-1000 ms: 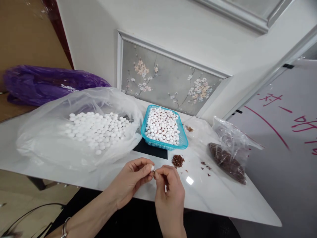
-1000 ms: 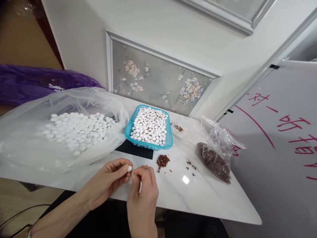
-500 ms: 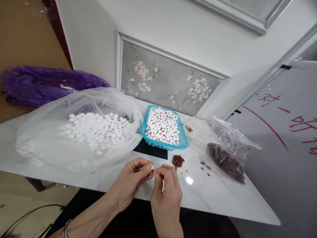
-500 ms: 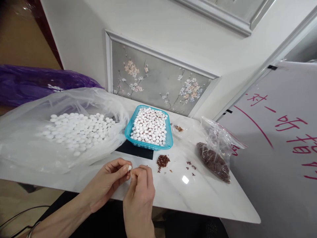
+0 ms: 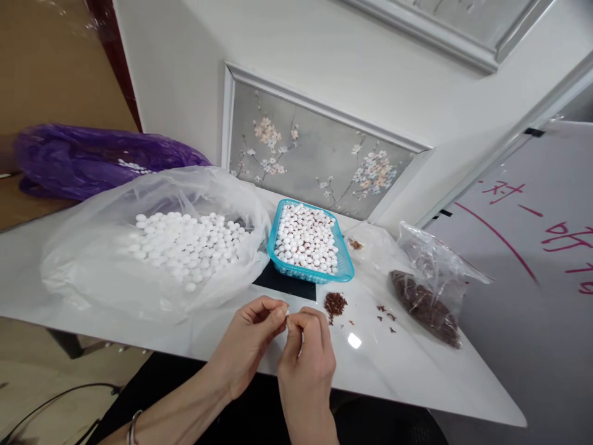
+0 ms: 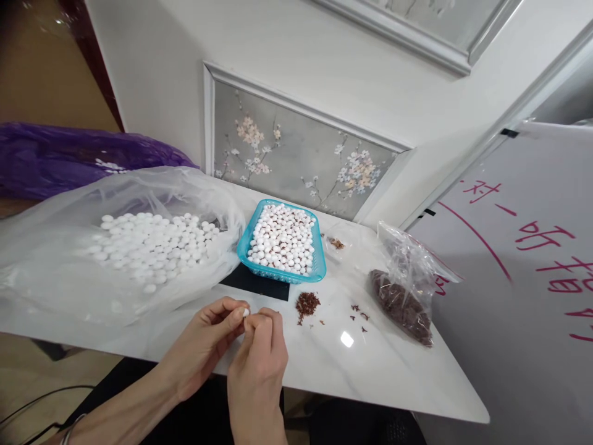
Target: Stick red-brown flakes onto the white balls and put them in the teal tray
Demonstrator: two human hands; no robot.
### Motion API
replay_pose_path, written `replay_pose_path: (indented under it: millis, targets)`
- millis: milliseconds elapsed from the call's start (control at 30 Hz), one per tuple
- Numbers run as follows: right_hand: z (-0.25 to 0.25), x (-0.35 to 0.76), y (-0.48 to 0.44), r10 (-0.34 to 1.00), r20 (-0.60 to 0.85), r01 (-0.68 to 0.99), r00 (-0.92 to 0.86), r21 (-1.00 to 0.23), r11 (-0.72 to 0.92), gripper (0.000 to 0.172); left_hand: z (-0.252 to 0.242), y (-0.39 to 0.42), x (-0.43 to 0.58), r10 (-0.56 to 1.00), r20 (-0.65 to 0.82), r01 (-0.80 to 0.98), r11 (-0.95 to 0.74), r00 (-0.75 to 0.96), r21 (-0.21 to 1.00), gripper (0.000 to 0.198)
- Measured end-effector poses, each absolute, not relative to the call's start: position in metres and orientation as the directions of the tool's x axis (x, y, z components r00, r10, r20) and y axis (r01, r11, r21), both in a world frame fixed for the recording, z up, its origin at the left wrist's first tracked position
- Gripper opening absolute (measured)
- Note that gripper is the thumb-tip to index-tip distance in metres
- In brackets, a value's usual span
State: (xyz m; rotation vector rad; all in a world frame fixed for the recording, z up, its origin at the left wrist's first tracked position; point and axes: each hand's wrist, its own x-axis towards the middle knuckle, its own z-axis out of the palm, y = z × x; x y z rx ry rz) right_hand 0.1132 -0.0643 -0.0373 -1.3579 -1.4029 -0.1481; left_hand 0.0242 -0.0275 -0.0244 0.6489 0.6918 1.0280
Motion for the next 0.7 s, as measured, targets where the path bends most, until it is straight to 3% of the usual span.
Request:
replay_pose_path:
  millis: [133,300,367,533,700]
  targets:
    - [-0.036,0.114,-0.063,0.662,0.682,0.722,0.31,-0.622,0.303,0.019,-0.025,-0.027,0.024,0.914,-0.191,-0.553,0.372,0.357,0.746,0.016]
    - [-0.033,0.131,-0.069,0.825,0.443,0.517,0.351,-0.826,0.224,0.01,-0.021,-0.027,0.021,0.884,-0.214,-0.569,0.436,0.416,0.697,0.012]
    - [-0.035,0.14,-0.072,0.835,0.38,0.458,0.398,-0.871,0.178,0.015,-0.019,-0.026,0.019,0.874,-0.232,-0.577,0.462,0.428,0.673,0.01]
    - [-0.044,0.15,-0.074,0.836,0.344,0.468,0.427,-0.875,0.121,0.016,-0.02,-0.025,0.015,0.843,-0.285,-0.562,0.521,0.456,0.642,0.013]
    - [-0.05,0.15,-0.074,0.854,0.364,0.519,0.371,-0.844,0.134,0.017,-0.022,-0.028,0.013,0.838,-0.259,-0.515,0.508,0.48,0.69,0.015]
